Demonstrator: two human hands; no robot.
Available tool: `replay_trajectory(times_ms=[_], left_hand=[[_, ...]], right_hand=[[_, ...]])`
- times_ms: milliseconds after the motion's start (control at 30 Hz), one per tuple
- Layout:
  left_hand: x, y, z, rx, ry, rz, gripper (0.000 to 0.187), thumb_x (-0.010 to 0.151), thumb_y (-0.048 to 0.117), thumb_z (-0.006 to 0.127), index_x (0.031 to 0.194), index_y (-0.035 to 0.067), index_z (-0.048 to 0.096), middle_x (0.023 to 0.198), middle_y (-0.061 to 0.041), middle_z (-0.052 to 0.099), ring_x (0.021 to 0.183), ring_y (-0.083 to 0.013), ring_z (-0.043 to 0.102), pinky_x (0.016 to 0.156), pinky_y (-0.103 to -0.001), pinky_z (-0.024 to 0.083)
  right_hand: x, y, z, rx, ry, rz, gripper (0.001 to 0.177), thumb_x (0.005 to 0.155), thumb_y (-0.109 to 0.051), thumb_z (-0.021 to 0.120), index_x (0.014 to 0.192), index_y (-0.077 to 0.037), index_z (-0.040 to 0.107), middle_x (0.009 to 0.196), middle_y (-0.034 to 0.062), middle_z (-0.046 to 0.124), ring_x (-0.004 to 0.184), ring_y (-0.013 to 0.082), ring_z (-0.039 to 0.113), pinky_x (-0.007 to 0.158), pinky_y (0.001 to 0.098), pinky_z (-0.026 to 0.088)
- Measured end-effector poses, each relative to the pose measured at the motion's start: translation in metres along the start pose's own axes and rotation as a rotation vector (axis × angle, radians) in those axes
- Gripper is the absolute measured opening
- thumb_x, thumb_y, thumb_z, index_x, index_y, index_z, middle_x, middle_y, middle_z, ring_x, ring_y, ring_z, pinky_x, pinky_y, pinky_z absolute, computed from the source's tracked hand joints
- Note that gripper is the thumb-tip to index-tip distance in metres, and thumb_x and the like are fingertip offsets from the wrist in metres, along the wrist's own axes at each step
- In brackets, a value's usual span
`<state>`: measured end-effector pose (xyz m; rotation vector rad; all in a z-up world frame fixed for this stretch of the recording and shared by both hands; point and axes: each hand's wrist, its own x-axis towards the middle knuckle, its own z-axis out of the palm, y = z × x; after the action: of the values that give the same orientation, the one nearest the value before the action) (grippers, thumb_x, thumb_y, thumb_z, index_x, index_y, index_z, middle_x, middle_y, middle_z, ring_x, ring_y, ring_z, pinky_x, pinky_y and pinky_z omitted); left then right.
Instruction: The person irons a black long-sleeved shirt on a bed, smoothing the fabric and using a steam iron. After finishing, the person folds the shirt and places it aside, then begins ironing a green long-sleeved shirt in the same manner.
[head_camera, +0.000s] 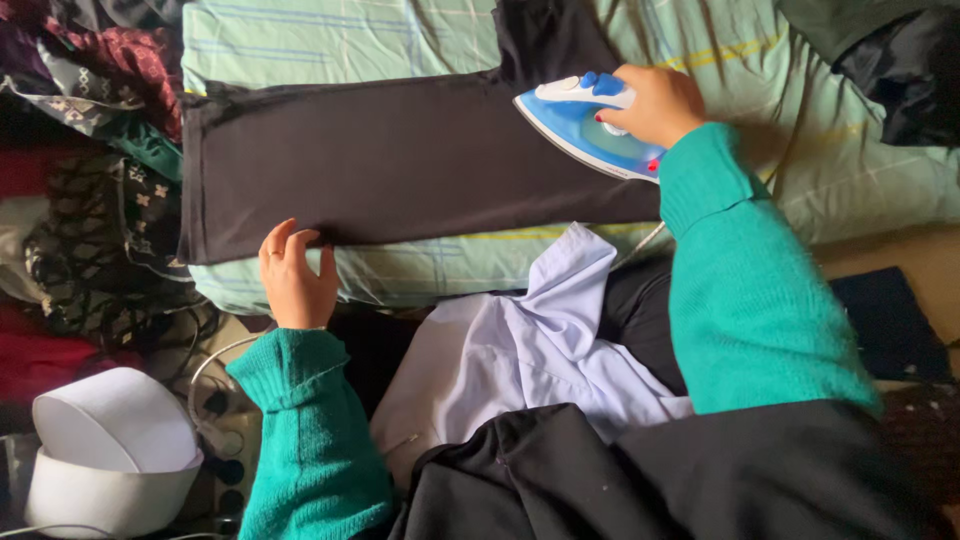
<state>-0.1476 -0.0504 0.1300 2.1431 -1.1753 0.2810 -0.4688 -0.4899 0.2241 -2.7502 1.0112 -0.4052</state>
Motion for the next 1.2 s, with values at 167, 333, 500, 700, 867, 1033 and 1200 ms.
replay_trajectory(times_ms=[167, 333, 500, 700, 867, 1033, 1200], left_hand=[[0.001, -0.006, -0.007, -0.037, 0.007, -0.010, 0.036, 0.085, 0.007, 0.078, 0.120, 0.004, 0.067, 0.138, -0.019, 0.062, 0.130, -0.0400, 0.056, 0.111, -0.047, 0.045], [0.001, -0.024, 0.000, -0.015, -0.013, -0.034, 0.030, 0.088, 0.006, 0.079, 0.116, 0.005, 0.069, 0.133, -0.015, 0.065, 0.124, -0.0379, 0.058, 0.108, -0.046, 0.047], [0.000, -0.031, 0.004, 0.013, -0.027, -0.046, 0.022, 0.090, 0.004, 0.077, 0.111, 0.005, 0.070, 0.128, -0.013, 0.067, 0.125, -0.0361, 0.059, 0.110, -0.046, 0.047], [-0.001, -0.027, -0.001, -0.035, -0.004, -0.046, 0.017, 0.092, 0.003, 0.076, 0.109, 0.002, 0.070, 0.128, -0.014, 0.068, 0.123, -0.0368, 0.061, 0.106, -0.046, 0.049], [-0.001, -0.026, -0.005, -0.078, 0.185, -0.153, 0.007, 0.099, -0.003, 0.072, 0.104, 0.001, 0.070, 0.126, -0.014, 0.069, 0.116, -0.0327, 0.067, 0.101, -0.042, 0.055], [0.001, -0.033, -0.003, -0.041, 0.260, -0.199, 0.009, 0.098, -0.006, 0.072, 0.104, 0.002, 0.072, 0.124, -0.014, 0.070, 0.113, -0.0317, 0.068, 0.098, -0.042, 0.055], [-0.002, -0.039, -0.001, -0.071, 0.236, -0.136, 0.007, 0.099, -0.006, 0.072, 0.103, 0.000, 0.071, 0.121, -0.013, 0.070, 0.118, -0.0312, 0.067, 0.102, -0.041, 0.054]], right_hand=[[-0.023, 0.018, -0.031, 0.163, -0.057, -0.117, 0.051, 0.080, -0.048, 0.089, 0.108, -0.008, 0.074, 0.095, 0.0150, 0.073, 0.085, 0.0357, 0.071, 0.077, 0.0436, 0.056], [-0.080, 0.011, -0.030, -0.028, -0.110, -0.255, 0.054, 0.075, -0.058, 0.089, 0.091, -0.009, 0.070, 0.078, 0.0139, 0.069, 0.074, 0.0378, 0.068, 0.068, 0.0454, 0.055], [-0.098, -0.003, -0.017, -0.084, -0.082, -0.237, 0.053, 0.076, -0.060, 0.087, 0.084, -0.011, 0.068, 0.074, 0.0114, 0.068, 0.069, 0.0360, 0.068, 0.064, 0.0471, 0.053], [-0.084, -0.013, -0.014, -0.078, -0.025, -0.240, 0.049, 0.078, -0.058, 0.087, 0.085, -0.013, 0.070, 0.075, 0.0104, 0.068, 0.071, 0.0349, 0.068, 0.064, 0.0453, 0.053], [-0.084, -0.010, -0.017, 0.015, -0.069, -0.349, 0.048, 0.075, -0.055, 0.089, 0.081, -0.012, 0.069, 0.075, 0.0077, 0.069, 0.070, 0.0326, 0.068, 0.065, 0.0436, 0.053], [-0.081, -0.018, -0.019, 0.012, -0.061, -0.384, 0.051, 0.071, -0.057, 0.089, 0.085, -0.011, 0.073, 0.075, 0.0081, 0.069, 0.069, 0.0320, 0.068, 0.065, 0.0424, 0.054], [-0.068, -0.044, -0.018, 0.053, -0.048, -0.419, 0.051, 0.075, -0.061, 0.086, 0.083, -0.012, 0.073, 0.075, 0.0079, 0.070, 0.067, 0.0319, 0.068, 0.063, 0.0427, 0.054]])
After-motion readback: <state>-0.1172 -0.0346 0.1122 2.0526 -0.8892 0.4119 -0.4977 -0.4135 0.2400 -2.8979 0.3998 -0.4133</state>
